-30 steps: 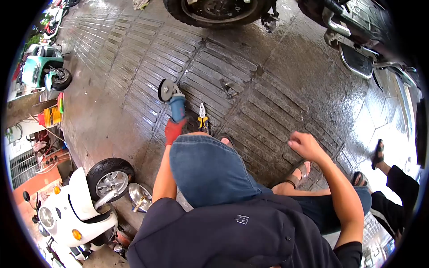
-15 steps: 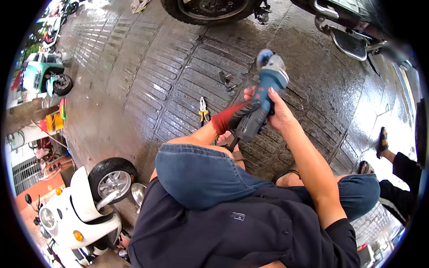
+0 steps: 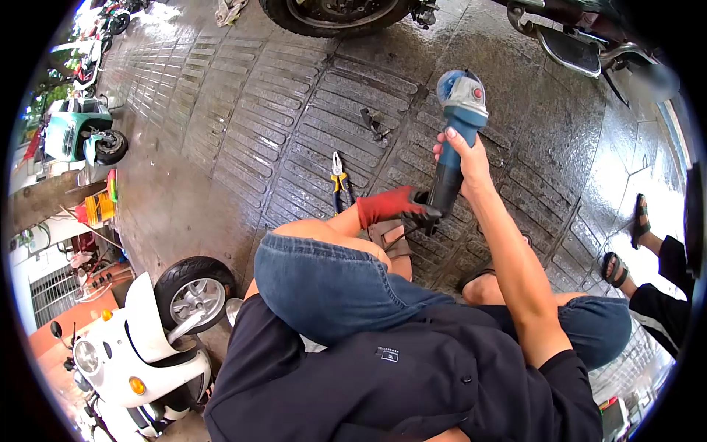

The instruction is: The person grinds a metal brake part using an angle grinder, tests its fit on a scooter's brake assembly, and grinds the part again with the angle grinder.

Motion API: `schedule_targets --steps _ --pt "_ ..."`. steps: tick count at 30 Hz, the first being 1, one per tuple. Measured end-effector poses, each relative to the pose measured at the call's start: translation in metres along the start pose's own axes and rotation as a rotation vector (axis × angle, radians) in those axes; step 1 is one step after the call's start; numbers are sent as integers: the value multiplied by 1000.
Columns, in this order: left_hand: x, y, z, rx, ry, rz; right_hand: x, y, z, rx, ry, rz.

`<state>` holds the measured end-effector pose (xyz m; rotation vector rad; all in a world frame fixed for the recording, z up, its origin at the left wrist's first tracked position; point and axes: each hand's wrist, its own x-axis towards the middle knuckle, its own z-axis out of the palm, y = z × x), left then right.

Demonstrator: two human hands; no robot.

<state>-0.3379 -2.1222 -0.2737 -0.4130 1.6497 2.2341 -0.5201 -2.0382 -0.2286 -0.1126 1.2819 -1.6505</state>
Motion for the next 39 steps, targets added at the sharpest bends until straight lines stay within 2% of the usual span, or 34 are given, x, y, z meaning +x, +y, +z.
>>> schedule_targets --steps 1,5,7,8,10,11,13,14,17,20,23,25,33,36,38,39 --pt "-5 21 3 -58 -1 -68 2 -4 2 -15 6 9" --pt "1 9 -7 -1 90 36 18 -10 2 -43 8 64" --pt "-2 12 -8 205 116 -95 20 -6 3 -32 83 91" --pt "-3 6 -6 198 112 -94 20 -3 2 -37 88 95" --pt "-3 0 -1 89 167 25 23 3 -5 -64 171 39" --pt "-4 2 -1 76 168 20 25 6 -9 -99 198 23" --pt "-8 6 -2 282 318 -233 26 10 -16 -137 255 -6" --pt "-8 -11 2 270 321 -241 29 14 -19 -111 285 -31" --pt "-11 -19 7 -196 110 -179 31 13 -17 -58 292 -43" --pt "-14 -19 17 -652 4 -84 33 9 -14 -58 298 -106" --pt "-8 -17 19 -834 -24 -7 35 5 -11 -42 286 -156" --pt "0 -17 19 -876 -22 9 35 0 -7 -30 363 -150" --pt "18 0 14 -914 -5 -175 40 -4 -20 33 388 -130" --pt "21 6 9 -776 -112 -79 37 -10 -23 68 374 -115" --pt "18 31 10 -569 13 -148 39 -15 -27 146 417 -97" --pt "20 27 9 -563 13 -150 38 -15 -29 139 423 -98"
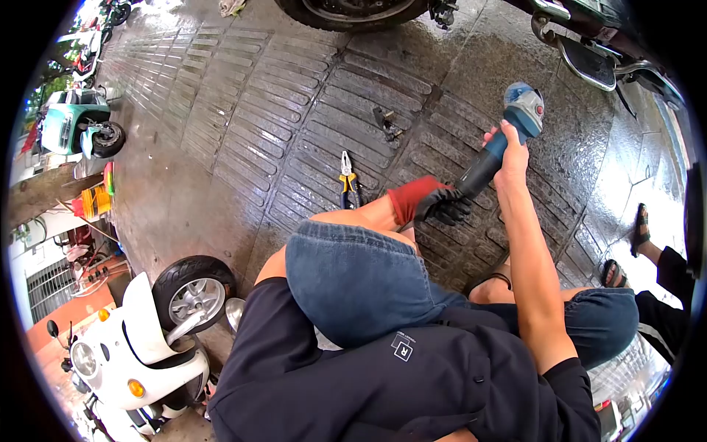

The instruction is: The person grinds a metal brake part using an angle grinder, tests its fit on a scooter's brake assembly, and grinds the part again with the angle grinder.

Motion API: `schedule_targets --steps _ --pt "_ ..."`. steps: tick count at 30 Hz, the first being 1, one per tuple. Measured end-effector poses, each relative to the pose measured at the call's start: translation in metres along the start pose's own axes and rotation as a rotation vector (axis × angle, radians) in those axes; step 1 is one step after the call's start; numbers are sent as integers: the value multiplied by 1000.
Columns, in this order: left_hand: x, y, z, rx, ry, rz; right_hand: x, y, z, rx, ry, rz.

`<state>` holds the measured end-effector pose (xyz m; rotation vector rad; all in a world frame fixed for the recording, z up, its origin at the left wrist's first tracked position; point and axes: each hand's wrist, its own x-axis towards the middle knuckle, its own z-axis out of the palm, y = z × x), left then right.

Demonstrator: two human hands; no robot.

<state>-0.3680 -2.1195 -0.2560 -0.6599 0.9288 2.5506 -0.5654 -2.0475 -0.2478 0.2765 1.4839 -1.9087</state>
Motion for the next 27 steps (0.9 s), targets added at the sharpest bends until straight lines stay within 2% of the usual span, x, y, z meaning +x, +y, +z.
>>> schedule_targets --steps 3,11,12,14,16,18,20,21,23,24,25,27 --pt "12 -16 -4 -71 -58 2 -2 1 -2 -23 -10 -17" --pt "12 -18 -4 24 88 -67 0 13 -5 -114 -42 -40" --pt "8 -17 -13 15 52 -96 0 13 -3 -103 -48 -12" --pt "-9 5 -32 780 218 214 1 15 -5 -129 -43 10" --pt "-23 26 -69 1196 623 291 1 14 -9 -136 -48 7" --pt "-39 46 -123 1441 1092 446 -3 16 -11 -174 -52 6" --pt "-39 80 -149 1571 954 414 -3 20 -16 -225 -41 30" --pt "-33 84 -161 1574 953 409 -2 22 -16 -244 -38 32" --pt "-21 88 -169 1957 766 323 -3 24 -16 -259 -61 40" --pt "-19 87 -171 1892 754 198 -6 25 -18 -279 -85 52" --pt "-18 80 -180 1895 743 198 -9 26 -18 -276 -76 52" --pt "-20 64 -205 1742 878 327 -15 27 -16 -339 -144 40"
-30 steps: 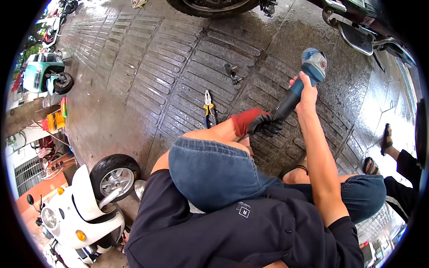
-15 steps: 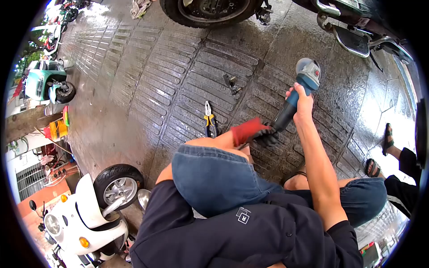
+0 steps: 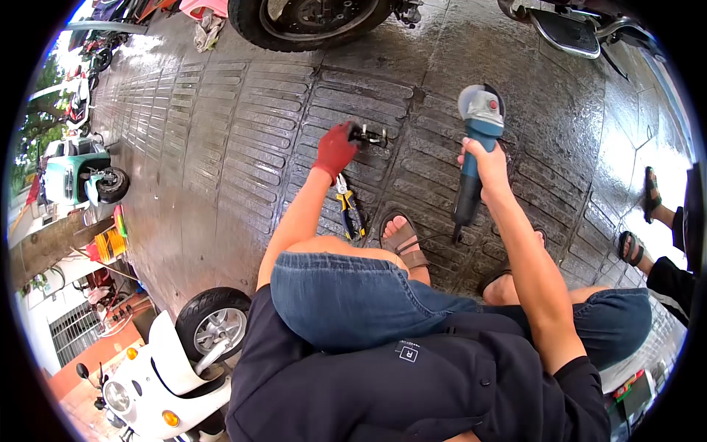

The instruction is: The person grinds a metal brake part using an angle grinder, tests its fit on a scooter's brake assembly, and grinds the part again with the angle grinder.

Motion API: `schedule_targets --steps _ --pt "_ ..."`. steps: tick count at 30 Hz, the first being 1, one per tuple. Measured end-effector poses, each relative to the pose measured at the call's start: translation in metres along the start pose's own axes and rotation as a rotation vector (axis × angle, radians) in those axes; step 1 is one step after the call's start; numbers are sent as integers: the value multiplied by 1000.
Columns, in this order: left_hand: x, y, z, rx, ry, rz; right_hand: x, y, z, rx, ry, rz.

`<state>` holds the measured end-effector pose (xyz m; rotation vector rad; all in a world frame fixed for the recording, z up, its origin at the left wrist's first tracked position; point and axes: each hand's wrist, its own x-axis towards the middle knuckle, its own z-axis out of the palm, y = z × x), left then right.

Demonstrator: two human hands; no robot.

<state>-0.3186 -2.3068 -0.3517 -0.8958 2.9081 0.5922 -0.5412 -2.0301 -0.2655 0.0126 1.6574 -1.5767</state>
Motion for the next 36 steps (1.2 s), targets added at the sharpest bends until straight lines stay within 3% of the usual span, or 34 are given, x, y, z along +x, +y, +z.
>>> schedule_targets --steps 1,6,8,20,24,27,36 --pt "-16 22 -12 -39 45 -167 -3 2 2 -8 -4 -3" --pt "-79 66 44 -199 251 -370 -15 18 11 -131 -75 49" --pt "-86 93 48 -526 241 -355 -20 23 18 -186 -155 40" --pt "-86 104 52 -158 216 -239 -19 49 31 -557 -270 49" --pt "-78 99 45 -174 43 -254 -15 63 32 -684 -240 37" --pt "-77 99 44 -149 135 -208 -18 55 39 -770 -313 45" --pt "-72 105 37 -161 56 -269 -10 71 48 -882 -303 30"
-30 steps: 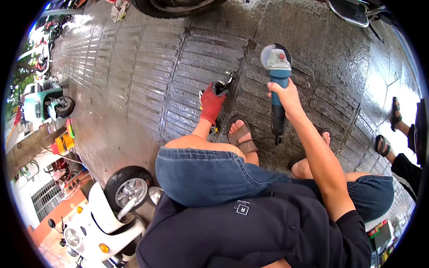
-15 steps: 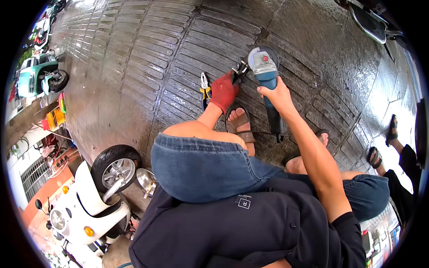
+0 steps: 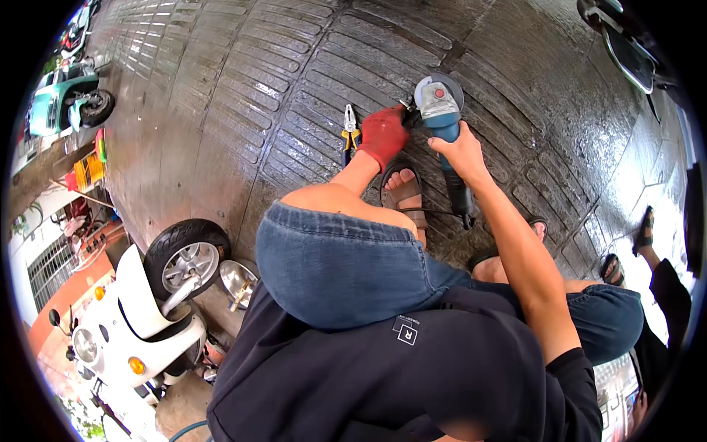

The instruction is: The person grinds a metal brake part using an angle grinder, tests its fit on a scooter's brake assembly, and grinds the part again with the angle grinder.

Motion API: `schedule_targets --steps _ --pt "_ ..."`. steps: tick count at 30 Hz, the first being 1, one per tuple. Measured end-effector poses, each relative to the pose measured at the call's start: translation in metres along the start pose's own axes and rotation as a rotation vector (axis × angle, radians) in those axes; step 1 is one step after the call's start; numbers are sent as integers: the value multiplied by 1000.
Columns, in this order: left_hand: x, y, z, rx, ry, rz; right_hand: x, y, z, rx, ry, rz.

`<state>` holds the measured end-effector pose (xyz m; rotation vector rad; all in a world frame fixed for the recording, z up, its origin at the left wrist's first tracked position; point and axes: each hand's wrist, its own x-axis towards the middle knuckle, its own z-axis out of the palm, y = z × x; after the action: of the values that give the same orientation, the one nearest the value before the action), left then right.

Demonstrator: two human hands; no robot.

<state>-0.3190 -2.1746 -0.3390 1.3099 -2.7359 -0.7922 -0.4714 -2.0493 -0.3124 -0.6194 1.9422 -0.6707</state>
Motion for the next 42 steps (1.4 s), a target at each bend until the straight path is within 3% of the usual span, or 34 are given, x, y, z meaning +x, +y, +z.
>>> schedule_targets --steps 21,42 --pt "-6 0 5 121 -16 15 -1 1 2 14 13 -28" --pt "-7 6 3 43 -1 1 -4 2 3 51 31 -40"
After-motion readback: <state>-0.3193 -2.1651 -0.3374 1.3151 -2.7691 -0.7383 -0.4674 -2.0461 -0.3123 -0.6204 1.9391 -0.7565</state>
